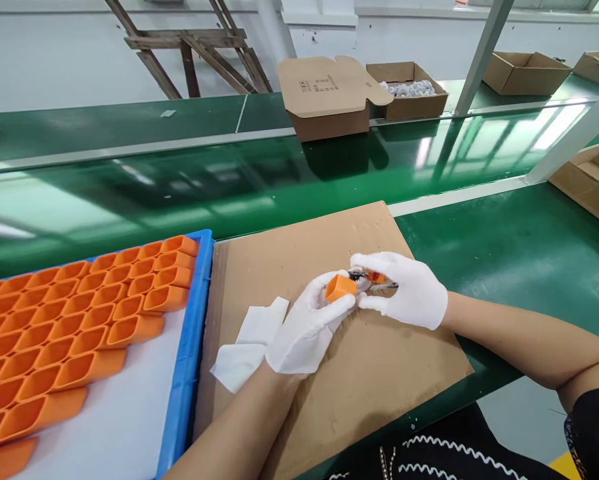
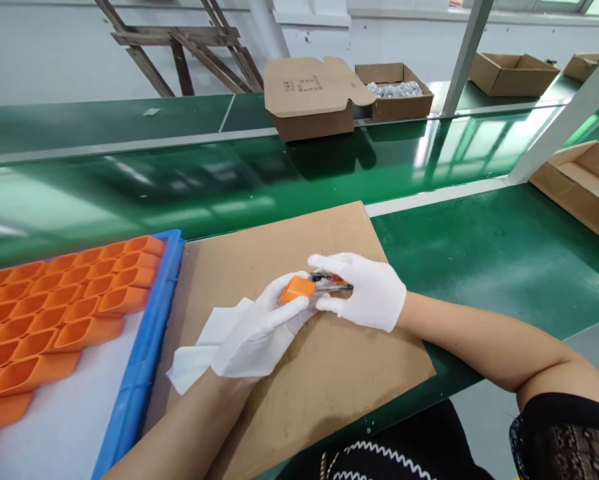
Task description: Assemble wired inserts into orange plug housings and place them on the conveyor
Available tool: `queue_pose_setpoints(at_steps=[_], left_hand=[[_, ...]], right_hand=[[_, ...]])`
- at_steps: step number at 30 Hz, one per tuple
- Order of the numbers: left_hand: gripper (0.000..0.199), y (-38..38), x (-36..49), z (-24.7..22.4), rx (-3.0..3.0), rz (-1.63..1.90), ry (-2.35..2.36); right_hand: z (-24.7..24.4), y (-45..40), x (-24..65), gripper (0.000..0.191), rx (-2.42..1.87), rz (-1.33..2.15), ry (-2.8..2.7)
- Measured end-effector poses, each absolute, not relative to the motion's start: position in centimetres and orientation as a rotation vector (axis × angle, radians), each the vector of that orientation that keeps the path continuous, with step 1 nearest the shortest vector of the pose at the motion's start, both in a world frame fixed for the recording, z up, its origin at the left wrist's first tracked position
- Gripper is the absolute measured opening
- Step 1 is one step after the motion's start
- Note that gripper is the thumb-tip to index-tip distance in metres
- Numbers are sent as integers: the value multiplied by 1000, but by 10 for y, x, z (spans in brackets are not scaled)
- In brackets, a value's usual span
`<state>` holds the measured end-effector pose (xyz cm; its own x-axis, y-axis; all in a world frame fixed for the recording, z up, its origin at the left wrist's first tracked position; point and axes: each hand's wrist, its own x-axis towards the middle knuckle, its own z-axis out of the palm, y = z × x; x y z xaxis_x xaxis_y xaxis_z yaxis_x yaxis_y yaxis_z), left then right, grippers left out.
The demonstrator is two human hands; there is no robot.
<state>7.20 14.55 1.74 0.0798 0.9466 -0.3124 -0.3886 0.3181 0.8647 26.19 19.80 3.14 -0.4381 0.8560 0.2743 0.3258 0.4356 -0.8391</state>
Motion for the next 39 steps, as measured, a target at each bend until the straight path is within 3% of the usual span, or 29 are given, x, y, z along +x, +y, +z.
queue_pose_setpoints(at_steps=[4, 10, 18, 24, 28, 34, 39], left_hand=[[48, 139, 67, 23, 696, 1060, 900], [42, 141, 64, 21, 884, 1076, 934], [41, 138, 67, 22, 1027, 991, 948], [38, 136, 68, 26, 1075, 1034, 1014], [38, 136, 68, 26, 1107, 1041, 1032], [35, 136, 67, 31, 1252, 1057, 1019], [32, 130, 72, 26, 1451, 1090, 1210]], right_hand=[[30, 200, 259, 20, -1130, 1074, -1819], [42, 213, 267, 42, -1197, 1931, -1159], [37, 210, 260, 31, -876, 2124, -1105], [28, 210, 259, 29, -787, 2009, -1307], [25, 208, 259, 45, -953, 1851, -1292], [31, 206, 263, 55, -1136, 1651, -1559], [28, 208, 263, 47, -1066, 1601, -1418]])
